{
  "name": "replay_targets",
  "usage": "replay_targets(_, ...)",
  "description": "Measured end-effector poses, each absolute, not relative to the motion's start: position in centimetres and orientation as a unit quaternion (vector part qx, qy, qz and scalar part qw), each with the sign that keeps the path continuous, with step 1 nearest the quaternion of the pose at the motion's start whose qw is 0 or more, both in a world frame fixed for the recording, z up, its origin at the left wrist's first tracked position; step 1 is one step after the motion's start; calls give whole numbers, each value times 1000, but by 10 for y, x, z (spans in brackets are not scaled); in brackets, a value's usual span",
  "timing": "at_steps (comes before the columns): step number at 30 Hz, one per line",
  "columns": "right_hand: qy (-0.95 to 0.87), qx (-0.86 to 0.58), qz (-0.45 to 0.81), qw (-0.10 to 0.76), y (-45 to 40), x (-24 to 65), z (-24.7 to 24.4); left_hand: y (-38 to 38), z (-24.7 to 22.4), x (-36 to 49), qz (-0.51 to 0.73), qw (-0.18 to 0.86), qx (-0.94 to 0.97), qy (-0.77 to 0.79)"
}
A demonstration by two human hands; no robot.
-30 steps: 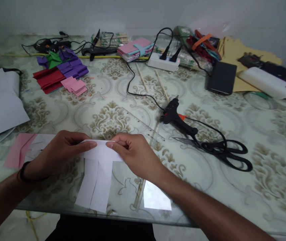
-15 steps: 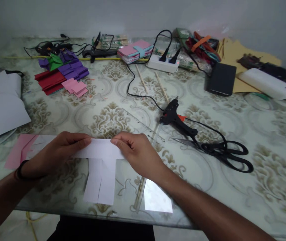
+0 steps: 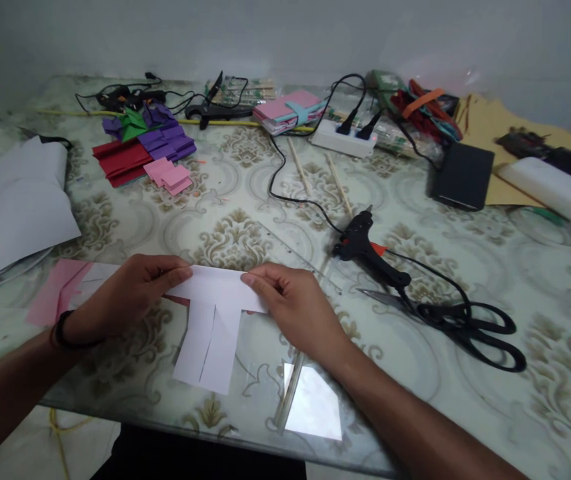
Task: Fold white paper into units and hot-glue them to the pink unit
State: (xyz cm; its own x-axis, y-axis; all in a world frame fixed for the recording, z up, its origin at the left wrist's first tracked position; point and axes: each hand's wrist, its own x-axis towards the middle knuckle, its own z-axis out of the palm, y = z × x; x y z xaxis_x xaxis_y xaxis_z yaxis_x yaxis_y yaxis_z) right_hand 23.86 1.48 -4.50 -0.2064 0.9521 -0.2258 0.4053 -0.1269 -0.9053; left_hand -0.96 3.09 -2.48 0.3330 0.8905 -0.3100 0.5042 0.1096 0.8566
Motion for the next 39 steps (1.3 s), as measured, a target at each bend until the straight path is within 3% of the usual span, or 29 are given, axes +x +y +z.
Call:
replay_targets(5,-585,-576,488,296,14,239,-45,31,-28,-13,190,565,609,523)
replay_targets(11,-603,-551,510,271,16,241,-45,33,-25,-17,167,504,647,548)
replay_targets(16,-645,-525,495,252,12,239,-43,37,-20,-18,88,544,675,490)
replay_targets(20,-673,-510,476,245,7,234,-40,34,-16,-12,52,520,696,492)
replay_targets(39,-598,-529,577,171,-1,226,-43,24,-24,-1,102,496,722,471)
